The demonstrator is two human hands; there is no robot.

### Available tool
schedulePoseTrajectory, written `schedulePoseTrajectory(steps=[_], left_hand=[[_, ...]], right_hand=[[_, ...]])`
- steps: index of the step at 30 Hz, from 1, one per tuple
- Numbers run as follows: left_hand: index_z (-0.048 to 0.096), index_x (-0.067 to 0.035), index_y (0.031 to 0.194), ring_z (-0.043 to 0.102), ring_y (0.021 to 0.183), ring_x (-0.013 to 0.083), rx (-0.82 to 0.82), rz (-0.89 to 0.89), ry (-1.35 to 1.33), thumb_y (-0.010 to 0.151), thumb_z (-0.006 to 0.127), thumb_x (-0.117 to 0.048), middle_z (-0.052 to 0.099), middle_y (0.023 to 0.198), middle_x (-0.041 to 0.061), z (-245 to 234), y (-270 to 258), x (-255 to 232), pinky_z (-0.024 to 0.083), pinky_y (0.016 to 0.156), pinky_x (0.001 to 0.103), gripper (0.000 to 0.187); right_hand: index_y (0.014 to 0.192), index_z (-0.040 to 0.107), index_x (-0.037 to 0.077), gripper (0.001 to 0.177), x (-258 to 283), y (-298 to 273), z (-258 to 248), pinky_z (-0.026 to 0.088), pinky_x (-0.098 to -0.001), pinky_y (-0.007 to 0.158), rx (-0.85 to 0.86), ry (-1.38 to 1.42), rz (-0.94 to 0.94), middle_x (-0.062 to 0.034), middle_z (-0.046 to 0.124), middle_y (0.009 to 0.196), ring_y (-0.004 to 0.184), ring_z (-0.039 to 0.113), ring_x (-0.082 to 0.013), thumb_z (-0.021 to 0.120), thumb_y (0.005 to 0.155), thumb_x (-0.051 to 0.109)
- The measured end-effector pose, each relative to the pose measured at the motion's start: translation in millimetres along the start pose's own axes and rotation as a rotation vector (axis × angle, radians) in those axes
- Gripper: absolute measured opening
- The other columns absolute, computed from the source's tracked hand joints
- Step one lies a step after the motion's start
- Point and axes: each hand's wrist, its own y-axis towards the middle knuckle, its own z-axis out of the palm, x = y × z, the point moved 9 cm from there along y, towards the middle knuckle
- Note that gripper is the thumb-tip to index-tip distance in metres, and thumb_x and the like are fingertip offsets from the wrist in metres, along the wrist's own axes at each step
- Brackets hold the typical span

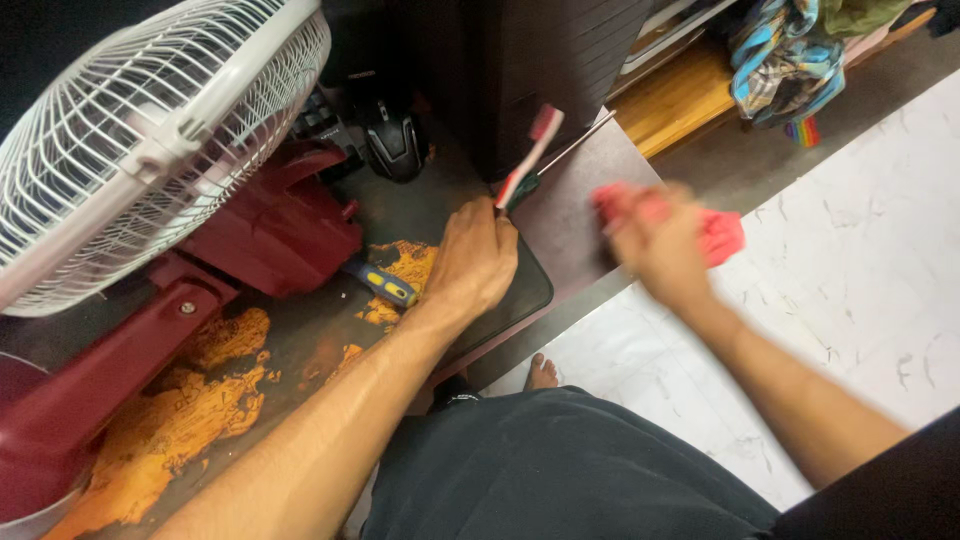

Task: The person assembles a table fan by attaching the front grill to the fan head and securing it with a screwdriver. They then wipe the fan base and surrounding table surface with a red cloth.

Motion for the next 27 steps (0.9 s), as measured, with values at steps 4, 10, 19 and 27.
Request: schedulePoseTrajectory(steps=[4,10,19,27], left_hand=[[0.062,0.004,0.108,0.059,0.107,0.0471,0.012,0.112,-0.040,0.098,0.048,-0.019,0.063,0.115,0.029,13,-2,-3,0.046,0.095,0.054,0.029],[0.065,-0.002,0.108,0.068,0.098,0.0446,0.227,-0.086,-0.150,0.100,0.050,-0.027,0.071,0.099,0.025,41,-4,3,0.051,0.086,0.053,0.030],[0.067,-0.004,0.099,0.067,0.091,0.0460,0.272,-0.046,-0.126,0.099,0.052,-0.027,0.070,0.088,0.025,52,-17,-26,0.050,0.078,0.056,0.028],[0.068,-0.005,0.098,0.068,0.091,0.0438,0.333,-0.018,-0.104,0.098,0.052,-0.026,0.072,0.090,0.022,52,-22,-29,0.051,0.079,0.054,0.026]], right_hand=[[0.128,0.072,0.014,0.047,52,-14,8,0.046,-0.0584,0.097,0.211,-0.078,-0.059,-0.0246,0.057,0.139,0.118,0.049,-0.0477,0.068,0.081,0.013],[0.127,0.065,0.023,0.027,-24,29,-49,0.055,-0.0415,0.098,0.024,0.406,0.738,-0.0099,0.053,0.135,0.108,0.064,-0.0323,0.056,0.102,0.019],[0.123,0.072,0.014,0.037,56,63,-85,0.048,-0.0466,0.101,-0.099,-0.041,0.084,-0.0076,0.072,0.126,0.117,0.061,-0.0299,0.065,0.094,-0.010],[0.114,0.076,0.010,0.047,74,23,-67,0.051,-0.0434,0.098,0.015,-0.033,-0.099,-0.0167,0.072,0.122,0.107,0.063,-0.0376,0.064,0.071,-0.005]])
